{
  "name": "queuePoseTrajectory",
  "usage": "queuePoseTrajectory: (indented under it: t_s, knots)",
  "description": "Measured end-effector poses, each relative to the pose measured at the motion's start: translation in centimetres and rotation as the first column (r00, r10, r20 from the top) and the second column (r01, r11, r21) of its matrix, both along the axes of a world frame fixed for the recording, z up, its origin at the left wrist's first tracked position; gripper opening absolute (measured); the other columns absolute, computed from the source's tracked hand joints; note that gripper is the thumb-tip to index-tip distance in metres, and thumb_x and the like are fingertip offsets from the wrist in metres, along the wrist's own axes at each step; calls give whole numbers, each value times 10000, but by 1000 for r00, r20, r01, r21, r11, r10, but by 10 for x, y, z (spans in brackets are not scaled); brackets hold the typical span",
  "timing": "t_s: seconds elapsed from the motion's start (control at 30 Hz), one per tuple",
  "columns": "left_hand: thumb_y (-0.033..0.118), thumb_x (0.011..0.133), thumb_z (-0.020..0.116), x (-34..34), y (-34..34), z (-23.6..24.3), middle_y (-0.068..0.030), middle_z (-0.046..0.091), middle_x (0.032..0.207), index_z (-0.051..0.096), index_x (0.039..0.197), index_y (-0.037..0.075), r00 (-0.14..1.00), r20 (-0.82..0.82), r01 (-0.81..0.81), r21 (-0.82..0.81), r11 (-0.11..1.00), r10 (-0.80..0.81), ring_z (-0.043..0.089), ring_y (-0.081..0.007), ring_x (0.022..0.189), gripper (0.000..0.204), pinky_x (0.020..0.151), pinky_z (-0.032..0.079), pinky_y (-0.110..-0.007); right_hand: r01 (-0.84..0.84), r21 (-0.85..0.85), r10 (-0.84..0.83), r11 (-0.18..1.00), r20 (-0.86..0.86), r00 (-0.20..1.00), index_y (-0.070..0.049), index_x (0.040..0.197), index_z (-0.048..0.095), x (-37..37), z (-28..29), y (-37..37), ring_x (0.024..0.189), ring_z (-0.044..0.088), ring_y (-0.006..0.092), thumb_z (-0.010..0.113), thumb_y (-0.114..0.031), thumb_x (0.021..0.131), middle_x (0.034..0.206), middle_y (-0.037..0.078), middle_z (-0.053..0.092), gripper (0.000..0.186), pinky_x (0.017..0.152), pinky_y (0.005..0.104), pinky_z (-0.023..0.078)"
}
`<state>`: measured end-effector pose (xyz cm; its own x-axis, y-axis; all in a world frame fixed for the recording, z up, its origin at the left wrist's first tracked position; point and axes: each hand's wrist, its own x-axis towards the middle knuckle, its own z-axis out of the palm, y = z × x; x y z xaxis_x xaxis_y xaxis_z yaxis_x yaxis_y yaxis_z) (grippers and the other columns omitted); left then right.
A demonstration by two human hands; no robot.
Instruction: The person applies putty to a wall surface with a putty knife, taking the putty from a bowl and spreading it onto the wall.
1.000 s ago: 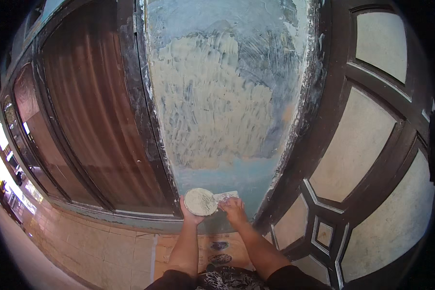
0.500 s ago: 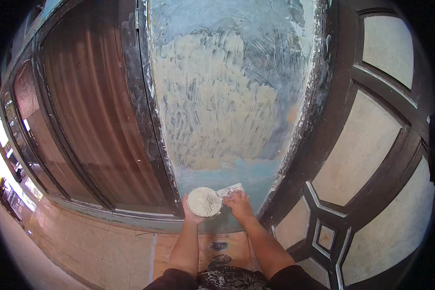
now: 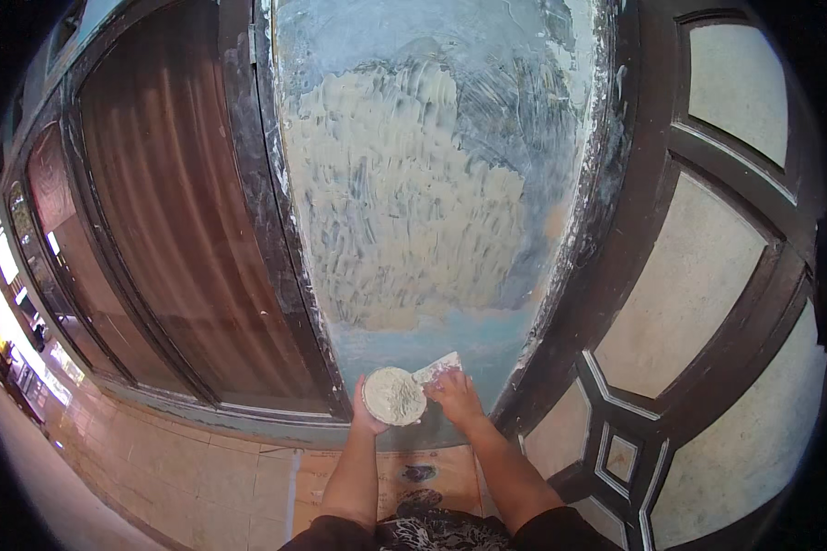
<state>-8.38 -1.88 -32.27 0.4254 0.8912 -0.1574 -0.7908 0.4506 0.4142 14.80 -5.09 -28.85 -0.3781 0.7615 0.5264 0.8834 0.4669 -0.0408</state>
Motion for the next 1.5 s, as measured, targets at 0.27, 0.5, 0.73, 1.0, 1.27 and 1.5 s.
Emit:
queuePoseTrajectory:
  t_s: [0.27, 0.5, 0.73, 1.0, 1.27, 1.5]
  knots:
    - [716, 948, 322, 10, 0, 11, -136, 564, 1454, 527, 1454, 127, 1000, -16, 26, 10, 1000, -25, 531, -392, 1323, 804, 1124, 364, -617, -11, -76, 15, 997, 49, 999, -272, 1167, 722, -3, 9, -2, 1198, 494, 304, 561, -163, 915, 1210, 47, 567, 318, 950, 447, 427]
    - [717, 949, 306, 13, 0, 10, -136, 562, 1455, 531, 1449, 128, 999, -7, 49, 43, 998, -49, 540, -402, 1311, 805, 1097, 380, -649, 26, -89, -19, 996, 78, 997, -288, 1183, 725, -3, 11, -1, 1194, 496, 305, 551, -180, 926, 1219, 44, 572, 328, 950, 448, 424]
    - [719, 949, 287, 23, 1, 15, -147, 558, 1452, 521, 1450, 117, 997, -25, 76, 35, 997, -75, 541, -420, 1302, 818, 1054, 403, -685, 38, -68, -34, 997, 49, 998, -291, 1200, 719, 5, 0, 5, 1213, 481, 308, 554, -217, 949, 1249, 40, 573, 310, 956, 447, 412]
    - [700, 950, 299, 23, 1, 11, -152, 572, 1434, 526, 1442, 92, 997, -29, 70, 45, 997, -68, 555, -401, 1289, 814, 1082, 412, -623, 42, -124, -41, 991, 9, 999, -274, 1253, 704, 2, -2, 4, 1257, 446, 334, 550, -195, 953, 1316, 56, 544, 346, 996, 476, 393]
    - [686, 955, 304, 22, -1, 11, -144, 574, 1435, 527, 1446, 101, 997, -69, 41, 30, 999, -39, 562, -399, 1280, 795, 1085, 419, -606, 23, -106, -26, 994, -23, 999, -295, 1232, 714, -4, 0, 5, 1228, 462, 321, 546, -229, 958, 1254, 39, 565, 329, 977, 481, 389]
    - [671, 955, 334, 21, 0, 9, -145, 583, 1424, 541, 1434, 96, 996, -78, 37, -21, 999, -38, 565, -397, 1277, 777, 1094, 416, -600, 36, -206, -43, 978, -31, 999, -320, 1221, 715, -5, -3, 9, 1226, 457, 314, 535, -241, 964, 1248, 31, 565, 323, 989, 478, 377]
